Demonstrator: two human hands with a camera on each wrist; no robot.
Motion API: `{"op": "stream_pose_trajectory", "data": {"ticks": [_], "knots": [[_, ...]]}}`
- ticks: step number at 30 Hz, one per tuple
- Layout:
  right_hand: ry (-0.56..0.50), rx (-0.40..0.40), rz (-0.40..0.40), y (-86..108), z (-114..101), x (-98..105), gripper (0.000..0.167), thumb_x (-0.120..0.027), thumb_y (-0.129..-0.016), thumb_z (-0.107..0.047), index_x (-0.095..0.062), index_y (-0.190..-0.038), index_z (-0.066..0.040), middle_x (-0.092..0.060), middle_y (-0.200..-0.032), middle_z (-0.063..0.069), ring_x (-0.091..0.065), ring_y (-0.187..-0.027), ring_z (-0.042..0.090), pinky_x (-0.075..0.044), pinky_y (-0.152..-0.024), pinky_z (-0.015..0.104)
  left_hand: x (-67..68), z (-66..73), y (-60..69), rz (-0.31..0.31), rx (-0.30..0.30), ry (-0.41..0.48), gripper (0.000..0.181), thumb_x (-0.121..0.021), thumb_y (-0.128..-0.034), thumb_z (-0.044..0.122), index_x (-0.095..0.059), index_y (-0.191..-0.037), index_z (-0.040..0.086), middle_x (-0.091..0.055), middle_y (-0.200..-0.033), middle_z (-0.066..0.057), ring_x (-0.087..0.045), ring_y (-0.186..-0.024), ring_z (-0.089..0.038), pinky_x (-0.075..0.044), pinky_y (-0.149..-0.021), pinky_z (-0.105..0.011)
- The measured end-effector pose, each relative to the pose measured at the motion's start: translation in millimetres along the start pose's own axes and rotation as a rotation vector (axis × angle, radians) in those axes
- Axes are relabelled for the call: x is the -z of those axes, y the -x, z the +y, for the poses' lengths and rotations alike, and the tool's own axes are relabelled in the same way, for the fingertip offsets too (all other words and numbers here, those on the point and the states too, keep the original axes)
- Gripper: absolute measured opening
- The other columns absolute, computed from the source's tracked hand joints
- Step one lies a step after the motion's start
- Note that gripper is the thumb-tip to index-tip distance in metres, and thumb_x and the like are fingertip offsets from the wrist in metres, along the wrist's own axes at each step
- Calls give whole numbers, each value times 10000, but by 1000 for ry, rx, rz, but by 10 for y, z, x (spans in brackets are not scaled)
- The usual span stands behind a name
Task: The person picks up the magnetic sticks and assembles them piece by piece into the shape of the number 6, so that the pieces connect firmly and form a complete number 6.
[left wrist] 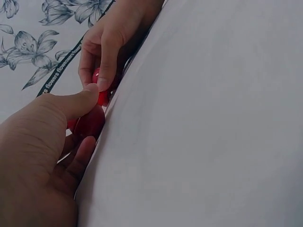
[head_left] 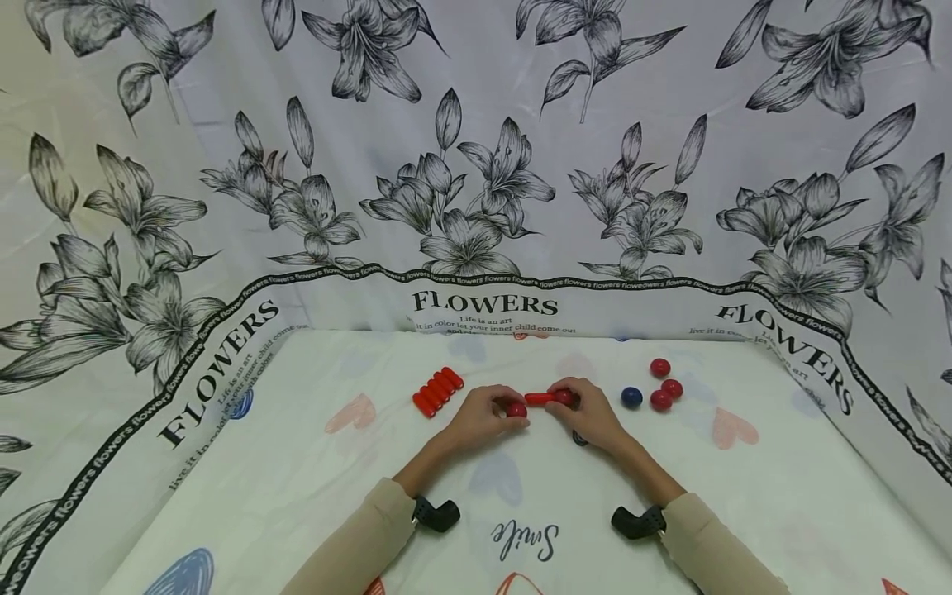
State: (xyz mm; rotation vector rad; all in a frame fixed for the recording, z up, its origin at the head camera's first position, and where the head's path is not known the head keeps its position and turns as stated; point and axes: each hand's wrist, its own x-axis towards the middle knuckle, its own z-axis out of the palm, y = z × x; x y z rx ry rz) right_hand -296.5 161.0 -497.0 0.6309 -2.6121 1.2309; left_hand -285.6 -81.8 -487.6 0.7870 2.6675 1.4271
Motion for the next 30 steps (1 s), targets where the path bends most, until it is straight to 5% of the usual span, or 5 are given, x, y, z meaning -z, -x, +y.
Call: {"op": "stream_pose_trajectory", "data": {"ticks": [16, 30], "knots": [[-98, 21, -125, 120, -26, 91, 225, -712, -839, -329, -643, -1047, -275, -601, -1015, -28, -513, -892, 146, -442, -757, 238, -6, -20, -11, 119, 25, -41, 297, -719, -832, 328, -667, -1081, 176, -643, -916, 121, -556, -834, -91, -482, -731, -251], [-66, 39, -124, 124, -103, 57, 198, -710, -843, -319, -652, -1029, -282, -615, -992, -77, -525, -883, 144, -444, -762, 245, -4, -48, -15, 81, 4, -37, 305, -718, -825, 357, -672, -1079, 194, -648, -874, 128, -569, -806, -74, -481, -714, -244]]}}
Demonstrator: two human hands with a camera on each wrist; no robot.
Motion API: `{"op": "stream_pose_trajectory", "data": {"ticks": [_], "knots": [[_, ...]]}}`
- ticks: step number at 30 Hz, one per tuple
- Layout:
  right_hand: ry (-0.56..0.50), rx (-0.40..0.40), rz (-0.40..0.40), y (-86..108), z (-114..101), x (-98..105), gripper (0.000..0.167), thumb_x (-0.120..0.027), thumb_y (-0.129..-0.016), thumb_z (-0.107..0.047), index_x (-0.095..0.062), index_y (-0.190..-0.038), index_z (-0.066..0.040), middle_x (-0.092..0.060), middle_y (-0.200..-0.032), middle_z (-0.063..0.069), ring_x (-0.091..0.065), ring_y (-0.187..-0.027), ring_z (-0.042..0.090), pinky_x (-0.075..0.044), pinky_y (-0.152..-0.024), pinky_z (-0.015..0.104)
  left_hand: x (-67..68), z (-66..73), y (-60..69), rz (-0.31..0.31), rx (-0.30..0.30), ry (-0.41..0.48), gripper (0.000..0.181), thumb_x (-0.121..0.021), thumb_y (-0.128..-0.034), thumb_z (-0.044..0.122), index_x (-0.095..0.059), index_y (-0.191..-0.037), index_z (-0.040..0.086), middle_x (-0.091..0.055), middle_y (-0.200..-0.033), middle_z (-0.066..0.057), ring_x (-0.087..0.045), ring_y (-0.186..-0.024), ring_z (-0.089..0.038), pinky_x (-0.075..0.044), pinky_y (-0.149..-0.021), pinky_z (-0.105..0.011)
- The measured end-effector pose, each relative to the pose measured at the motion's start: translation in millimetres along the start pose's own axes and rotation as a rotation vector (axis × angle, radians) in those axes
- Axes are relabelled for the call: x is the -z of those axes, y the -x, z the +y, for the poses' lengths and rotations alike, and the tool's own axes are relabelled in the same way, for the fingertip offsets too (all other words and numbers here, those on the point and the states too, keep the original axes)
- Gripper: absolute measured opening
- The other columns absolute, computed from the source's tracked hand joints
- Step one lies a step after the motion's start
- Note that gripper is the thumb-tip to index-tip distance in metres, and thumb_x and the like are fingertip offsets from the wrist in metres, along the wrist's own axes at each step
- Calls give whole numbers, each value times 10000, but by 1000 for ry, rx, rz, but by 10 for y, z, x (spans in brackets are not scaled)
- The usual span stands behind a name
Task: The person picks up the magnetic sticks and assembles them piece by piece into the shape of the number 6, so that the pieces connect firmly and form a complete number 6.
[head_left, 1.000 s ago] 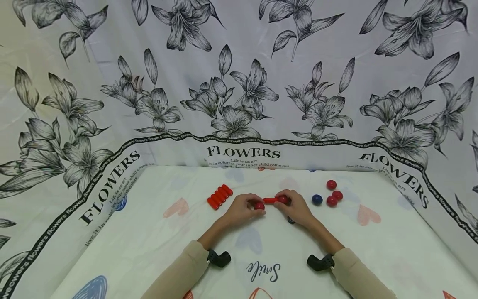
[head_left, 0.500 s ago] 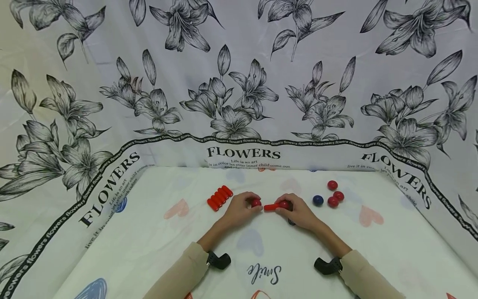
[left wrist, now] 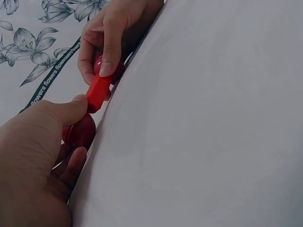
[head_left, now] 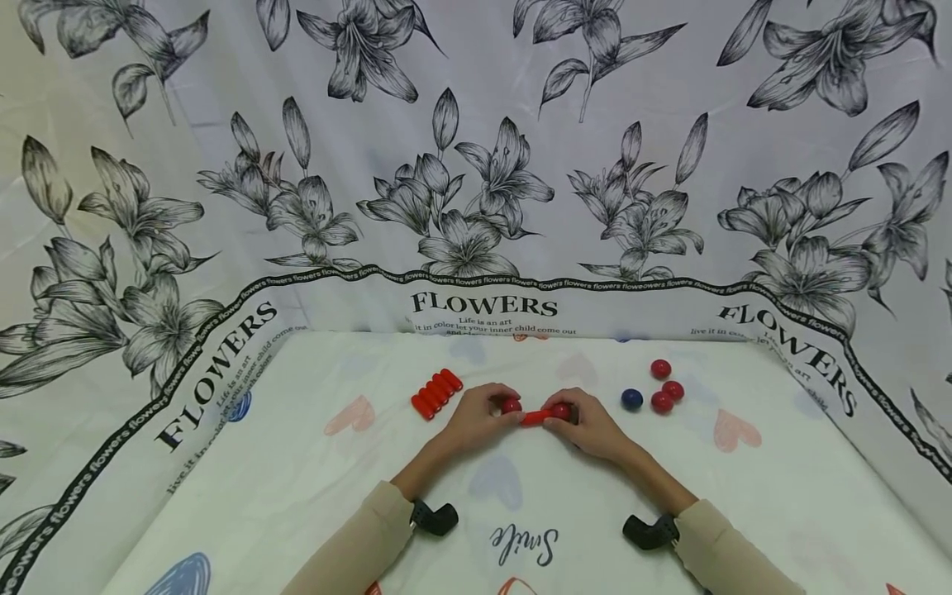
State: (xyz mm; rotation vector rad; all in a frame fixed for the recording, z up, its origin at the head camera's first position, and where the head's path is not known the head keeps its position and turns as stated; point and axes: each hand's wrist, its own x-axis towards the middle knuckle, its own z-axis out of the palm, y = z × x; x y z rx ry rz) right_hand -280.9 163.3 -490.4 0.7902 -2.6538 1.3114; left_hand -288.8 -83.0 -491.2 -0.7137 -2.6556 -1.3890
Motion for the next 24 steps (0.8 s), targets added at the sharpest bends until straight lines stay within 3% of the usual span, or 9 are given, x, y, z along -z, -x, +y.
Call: {"op": "stream_pose_trajectory", "data": {"ticks": [17, 24], "knots": [[1, -50, 31, 3, -33, 12, 203, -720, -828, -358, -650, -1003, -280, -624, -952, -30, -525, -851, 163, -439, -727, 250, -2, 19, -13, 2, -22, -23, 324, -728, -817, 370, -673, -1083, 193, -643, -872, 134, -569, -801, -73, -486, -720, -236], [-5, -32, 26, -8, -45, 11, 227, -717, -828, -368, -674, -1032, -278, -642, -995, -69, -542, -900, 136, -450, -797, 270, 16, 17, -6, -7, -5, -20, 350, -720, -815, 408, -669, -1093, 201, -646, -888, 130, -571, -819, -76, -483, -739, -246]]}}
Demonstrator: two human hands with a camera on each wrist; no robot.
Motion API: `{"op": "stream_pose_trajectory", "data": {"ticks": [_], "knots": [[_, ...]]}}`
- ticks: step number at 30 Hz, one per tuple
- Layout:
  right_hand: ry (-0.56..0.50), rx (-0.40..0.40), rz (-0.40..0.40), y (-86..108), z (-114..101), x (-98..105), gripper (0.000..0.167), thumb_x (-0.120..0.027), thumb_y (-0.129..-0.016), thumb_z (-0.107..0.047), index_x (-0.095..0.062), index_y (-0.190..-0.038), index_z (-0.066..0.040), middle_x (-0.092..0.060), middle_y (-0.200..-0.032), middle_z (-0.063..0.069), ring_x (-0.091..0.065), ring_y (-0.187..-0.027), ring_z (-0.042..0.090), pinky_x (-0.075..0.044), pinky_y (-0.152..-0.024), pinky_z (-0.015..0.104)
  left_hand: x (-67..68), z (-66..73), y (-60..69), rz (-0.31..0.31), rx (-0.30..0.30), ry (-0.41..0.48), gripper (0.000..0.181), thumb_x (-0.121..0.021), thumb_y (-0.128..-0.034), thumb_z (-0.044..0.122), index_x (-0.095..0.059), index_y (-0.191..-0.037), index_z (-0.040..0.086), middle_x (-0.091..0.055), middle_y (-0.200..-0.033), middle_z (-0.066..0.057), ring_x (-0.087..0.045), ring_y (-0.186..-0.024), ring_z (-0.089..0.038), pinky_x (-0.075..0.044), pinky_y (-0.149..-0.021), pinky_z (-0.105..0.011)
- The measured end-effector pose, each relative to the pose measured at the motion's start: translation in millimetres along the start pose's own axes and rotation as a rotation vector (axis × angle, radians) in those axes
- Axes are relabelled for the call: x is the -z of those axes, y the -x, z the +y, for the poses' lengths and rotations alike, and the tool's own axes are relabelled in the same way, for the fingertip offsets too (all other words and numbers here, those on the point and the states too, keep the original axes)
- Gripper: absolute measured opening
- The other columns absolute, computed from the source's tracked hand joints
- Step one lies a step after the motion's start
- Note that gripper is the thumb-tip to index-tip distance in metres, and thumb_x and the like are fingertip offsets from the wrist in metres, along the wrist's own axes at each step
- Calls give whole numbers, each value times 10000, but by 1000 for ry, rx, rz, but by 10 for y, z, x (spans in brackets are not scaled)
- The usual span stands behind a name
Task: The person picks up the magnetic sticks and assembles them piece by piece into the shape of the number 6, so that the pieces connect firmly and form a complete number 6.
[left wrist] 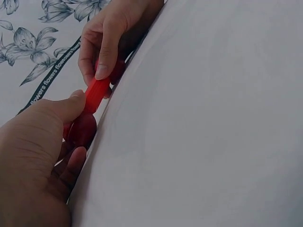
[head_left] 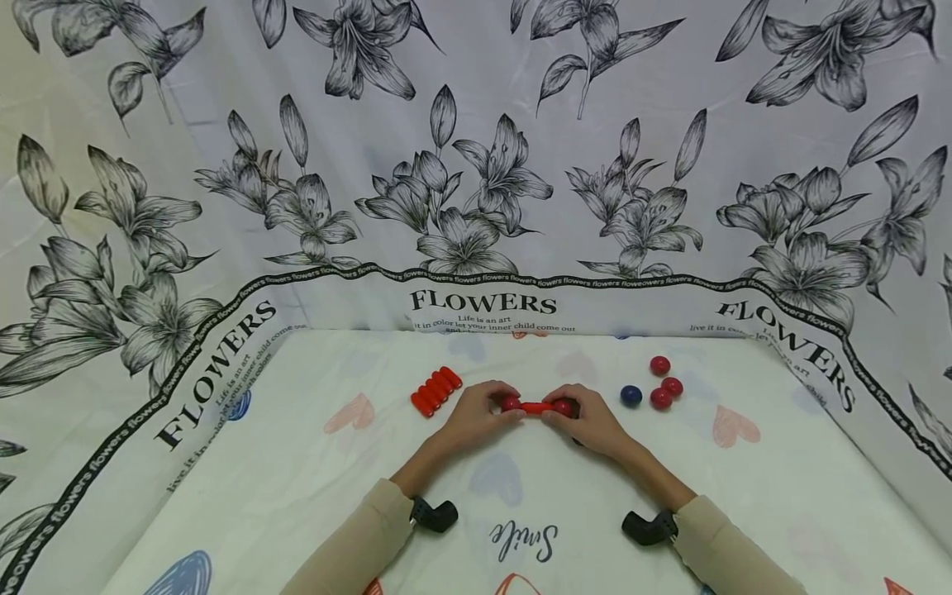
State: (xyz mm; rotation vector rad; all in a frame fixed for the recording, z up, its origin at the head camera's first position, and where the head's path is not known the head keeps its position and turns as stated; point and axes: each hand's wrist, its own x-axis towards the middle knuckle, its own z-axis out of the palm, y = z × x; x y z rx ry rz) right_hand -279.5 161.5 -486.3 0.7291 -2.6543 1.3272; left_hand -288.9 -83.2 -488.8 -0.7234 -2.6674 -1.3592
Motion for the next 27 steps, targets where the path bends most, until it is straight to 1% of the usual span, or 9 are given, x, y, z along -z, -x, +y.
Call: {"op": "stream_pose_trajectory", "data": {"ticks": [5, 8, 10, 12, 15, 18, 22, 25, 27], "knots": [[18, 15, -1, -18, 32, -9, 204, -714, -834, -357, -673, -1026, -304, -643, -974, -109, -546, -889, 111, -450, -798, 267, 38, 14, 4, -10, -4, 4, 344, -689, -844, 406, -659, -1119, 202, -658, -926, 115, -589, -846, -63, -487, -760, -245], [24, 18, 2, -20, 46, -4, 193, -715, -834, -355, -675, -1018, -313, -641, -961, -122, -547, -877, 110, -450, -786, 263, 114, 50, -10, 6, -9, -31, 331, -665, -868, 390, -647, -1138, 198, -662, -979, 76, -593, -872, -76, -497, -756, -245], [24, 21, 5, -20, 56, -2, 192, -715, -833, -358, -676, -1016, -316, -639, -954, -123, -545, -871, 116, -446, -783, 267, 188, 66, -25, 56, -8, -84, 312, -664, -873, 367, -648, -1133, 195, -664, -1010, 39, -595, -900, -102, -506, -753, -255], [17, 16, 3, -17, 66, -2, 185, -714, -832, -370, -674, -1007, -328, -637, -948, -128, -544, -866, 116, -441, -777, 263, 267, 55, -41, 130, 4, -138, 283, -675, -868, 337, -662, -1106, 184, -668, -1017, 10, -598, -920, -131, -511, -751, -267], [14, 15, -4, -19, 82, -4, 184, -708, -832, -385, -670, -1005, -335, -639, -952, -130, -551, -867, 110, -444, -770, 254, 387, 1, -69, 244, 43, -219, 234, -699, -849, 301, -686, -1051, 183, -677, -1011, -7, -608, -931, -173, -500, -754, -297], [20, 18, -10, -16, 94, -8, 191, -698, -837, -399, -667, -1013, -333, -643, -963, -130, -557, -870, 98, -451, -764, 244, 488, -83, -84, 313, 101, -268, 213, -713, -833, 280, -697, -1027, 193, -679, -1016, -3, -607, -886, -196, -482, -744, -327], [21, 17, -10, -15, 91, -4, 199, -696, -837, -404, -667, -1018, -329, -642, -963, -126, -555, -870, 98, -452, -771, 253, 593, -174, -76, 319, 158, -306, 273, -706, -833, 277, -683, -1094, 201, -657, -1125, -4, -594, -982, -207, -480, -845, -364], [19, 12, -11, -16, 76, 7, 198, -697, -837, -401, -667, -1018, -326, -640, -962, -126, -556, -876, 102, -452, -784, 259, 633, -214, -55, 279, 182, -308, 340, -694, -837, 269, -660, -1166, 187, -630, -1208, -18, -555, -1130, -217, -447, -967, -390], [21, 13, -14, -18, 66, 12, 202, -695, -839, -403, -666, -1022, -324, -640, -964, -127, -555, -879, 100, -452, -789, 255, 642, -231, -39, 249, 193, -309, 367, -684, -843, 266, -644, -1197, 179, -619, -1234, -30, -539, -1172, -223, -433, -999, -401]]}}
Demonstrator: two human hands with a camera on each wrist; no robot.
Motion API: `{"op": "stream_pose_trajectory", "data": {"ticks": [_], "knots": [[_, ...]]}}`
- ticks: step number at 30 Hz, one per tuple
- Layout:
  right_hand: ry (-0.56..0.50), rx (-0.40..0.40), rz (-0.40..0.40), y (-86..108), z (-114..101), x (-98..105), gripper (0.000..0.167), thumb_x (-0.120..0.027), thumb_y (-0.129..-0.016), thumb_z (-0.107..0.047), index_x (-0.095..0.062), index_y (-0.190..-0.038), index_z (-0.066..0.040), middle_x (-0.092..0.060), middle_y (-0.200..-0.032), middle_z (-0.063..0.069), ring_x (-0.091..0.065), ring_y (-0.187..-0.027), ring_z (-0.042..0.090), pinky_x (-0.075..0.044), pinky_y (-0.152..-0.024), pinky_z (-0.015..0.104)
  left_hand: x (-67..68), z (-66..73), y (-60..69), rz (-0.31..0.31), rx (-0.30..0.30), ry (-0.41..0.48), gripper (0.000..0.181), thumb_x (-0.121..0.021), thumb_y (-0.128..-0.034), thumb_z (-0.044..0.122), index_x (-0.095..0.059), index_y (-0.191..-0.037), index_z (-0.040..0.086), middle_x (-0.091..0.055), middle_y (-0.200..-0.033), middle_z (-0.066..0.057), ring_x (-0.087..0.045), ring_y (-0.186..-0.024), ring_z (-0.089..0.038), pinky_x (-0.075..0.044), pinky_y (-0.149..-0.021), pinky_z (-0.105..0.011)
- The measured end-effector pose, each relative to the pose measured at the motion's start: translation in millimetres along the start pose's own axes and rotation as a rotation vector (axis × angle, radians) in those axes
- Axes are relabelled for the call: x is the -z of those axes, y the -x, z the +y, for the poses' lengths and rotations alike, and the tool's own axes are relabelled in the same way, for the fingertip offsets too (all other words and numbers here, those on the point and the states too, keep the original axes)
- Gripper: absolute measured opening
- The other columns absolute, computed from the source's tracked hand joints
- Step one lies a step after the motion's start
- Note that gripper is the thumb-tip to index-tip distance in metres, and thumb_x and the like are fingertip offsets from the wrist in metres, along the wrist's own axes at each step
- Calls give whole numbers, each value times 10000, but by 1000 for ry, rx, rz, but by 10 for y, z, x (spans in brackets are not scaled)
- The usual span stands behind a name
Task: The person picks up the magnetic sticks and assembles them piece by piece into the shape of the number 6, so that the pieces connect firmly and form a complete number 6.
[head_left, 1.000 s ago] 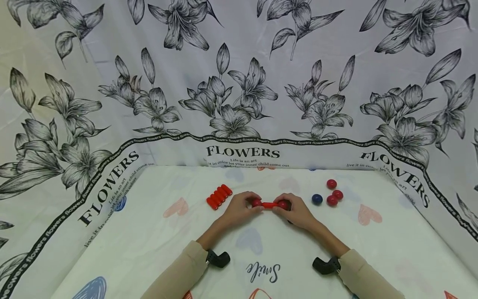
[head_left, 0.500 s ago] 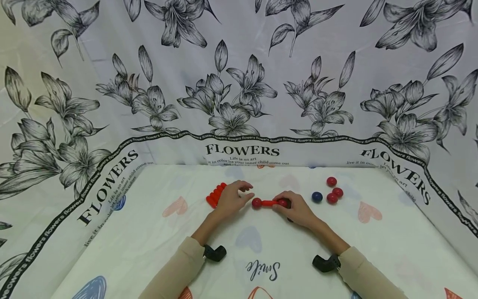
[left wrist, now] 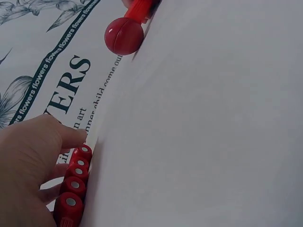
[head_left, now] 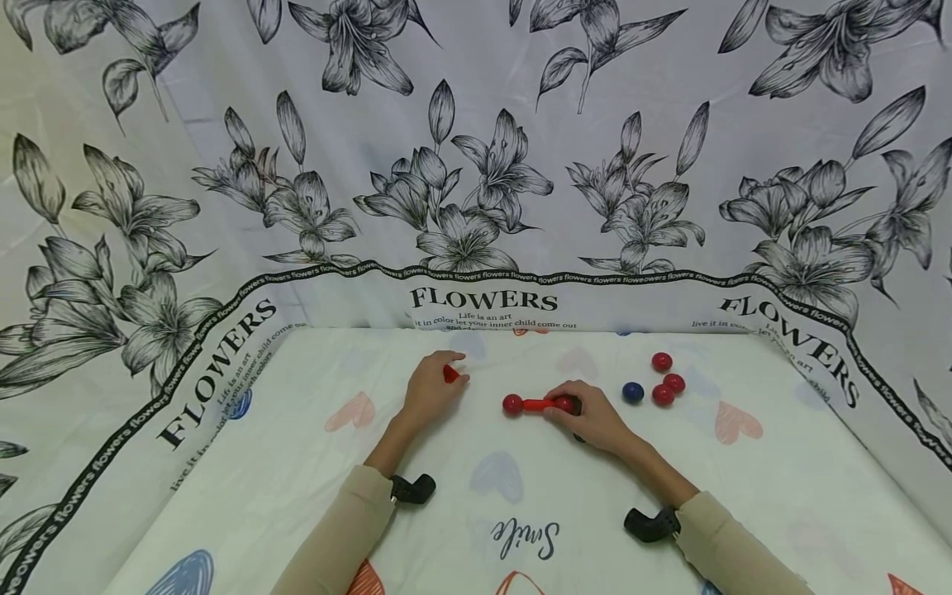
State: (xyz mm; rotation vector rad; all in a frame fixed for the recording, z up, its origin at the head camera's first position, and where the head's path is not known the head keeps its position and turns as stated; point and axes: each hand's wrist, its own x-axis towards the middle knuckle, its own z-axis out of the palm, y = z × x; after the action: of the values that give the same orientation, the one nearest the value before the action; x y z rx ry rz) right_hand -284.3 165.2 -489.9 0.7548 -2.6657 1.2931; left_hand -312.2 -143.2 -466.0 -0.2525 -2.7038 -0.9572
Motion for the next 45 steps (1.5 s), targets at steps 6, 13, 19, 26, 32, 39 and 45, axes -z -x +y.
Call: {"op": "stream_pose_trajectory", "data": {"ticks": [6, 13, 19, 26, 32, 39, 45], "knots": [[-6, 20, 6, -1, -12, 7, 213, -694, -841, -394, -671, -1032, -303, -649, -970, -112, -554, -875, 101, -449, -782, 255, -26, -15, 17, -57, 6, -75, 367, -669, -851, 302, -643, -1206, 210, -638, -1195, -11, -565, -1124, -211, -460, -947, -398], [0, 14, 11, 1, 22, -10, 211, -695, -838, -404, -666, -1030, -323, -638, -974, -133, -556, -883, 94, -456, -785, 256, -38, -42, 20, -77, -17, -124, 335, -679, -846, 262, -667, -1175, 198, -649, -1194, -7, -579, -1116, -212, -464, -944, -398], [-5, 15, 9, 2, 15, -4, 201, -695, -842, -389, -666, -1030, -322, -636, -967, -131, -549, -872, 103, -452, -771, 253, -41, -35, 23, -30, -29, -52, 287, -681, -845, 235, -685, -1123, 163, -672, -1101, -21, -597, -1030, -197, -475, -915, -386], [-9, 24, 12, 0, 16, -1, 207, -691, -843, -400, -670, -1031, -316, -639, -970, -134, -550, -877, 98, -451, -777, 253, -52, -10, 2, 48, -54, 37, 204, -674, -865, 264, -700, -1035, 155, -659, -943, 31, -598, -781, -104, -500, -730, -293], [2, 42, 22, 5, 32, -11, 214, -693, -847, -381, -672, -1041, -295, -643, -986, -115, -552, -886, 86, -452, -783, 250, -35, 52, -5, 62, -112, 14, 264, -667, -874, 329, -704, -1046, 133, -657, -994, 31, -619, -828, -121, -514, -738, -295], [5, 27, 18, 3, 31, -9, 228, -694, -846, -379, -670, -1054, -290, -641, -1003, -102, -552, -897, 97, -454, -792, 262, -19, 104, 0, 64, -110, 18, 281, -668, -872, 347, -703, -1054, 136, -658, -1010, 19, -635, -857, -169, -523, -758, -309], [3, 5, 4, 1, 27, -6, 245, -689, -844, -406, -665, -1058, -292, -632, -1011, -107, -550, -908, 102, -454, -801, 262, -28, 96, 4, 87, -134, 75, 302, -691, -857, 346, -699, -1063, 125, -672, -990, 5, -642, -869, -198, -524, -752, -312]]}}
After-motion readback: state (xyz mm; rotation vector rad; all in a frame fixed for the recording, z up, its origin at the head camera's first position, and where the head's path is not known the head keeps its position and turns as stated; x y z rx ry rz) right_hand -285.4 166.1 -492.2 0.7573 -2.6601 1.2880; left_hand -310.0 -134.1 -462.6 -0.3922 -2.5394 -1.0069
